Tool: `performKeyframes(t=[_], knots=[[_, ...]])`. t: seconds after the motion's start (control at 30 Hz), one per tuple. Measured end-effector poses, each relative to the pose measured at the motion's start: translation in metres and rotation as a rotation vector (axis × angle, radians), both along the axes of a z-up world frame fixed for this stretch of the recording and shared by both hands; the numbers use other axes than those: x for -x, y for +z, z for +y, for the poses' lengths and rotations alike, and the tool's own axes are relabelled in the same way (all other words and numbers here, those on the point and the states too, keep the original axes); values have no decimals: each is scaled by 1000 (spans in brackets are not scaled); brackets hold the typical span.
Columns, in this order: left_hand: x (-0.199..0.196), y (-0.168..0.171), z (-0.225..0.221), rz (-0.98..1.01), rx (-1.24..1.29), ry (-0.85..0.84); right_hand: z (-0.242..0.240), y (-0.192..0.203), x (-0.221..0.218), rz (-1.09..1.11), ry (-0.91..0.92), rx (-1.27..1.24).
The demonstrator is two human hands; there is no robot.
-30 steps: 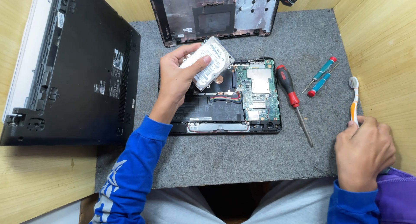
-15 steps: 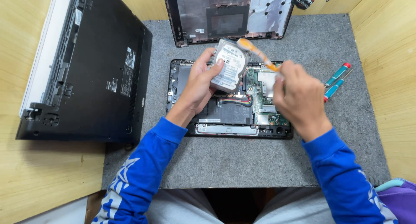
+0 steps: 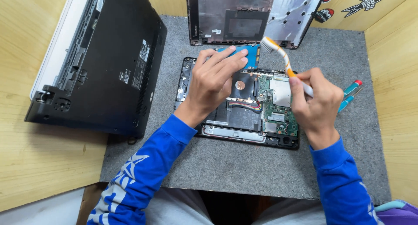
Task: Disassembling a laptop to clean and access internal components using a screwdriver and brush.
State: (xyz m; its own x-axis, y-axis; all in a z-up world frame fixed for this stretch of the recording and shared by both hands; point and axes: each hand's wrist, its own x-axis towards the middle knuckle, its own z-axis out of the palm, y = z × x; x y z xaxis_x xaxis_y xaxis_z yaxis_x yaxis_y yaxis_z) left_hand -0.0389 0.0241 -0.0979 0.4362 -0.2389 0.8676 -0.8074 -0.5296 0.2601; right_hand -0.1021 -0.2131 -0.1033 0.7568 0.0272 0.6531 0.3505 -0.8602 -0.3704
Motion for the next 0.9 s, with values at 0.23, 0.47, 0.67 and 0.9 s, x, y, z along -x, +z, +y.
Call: performKeyframes(t=[0.23, 0.47, 0.67, 0.9], knots=[[12, 19, 3, -331, -151, 6, 2, 7, 2, -35, -39, 50], [4, 11, 15, -313, -202, 38, 10, 12, 12, 42, -59, 127], [9, 10, 14, -59, -188, -211, 14, 7, 18, -90, 135, 152], [9, 4, 10, -143, -207, -286, 7, 16, 17, -82, -30, 108]])
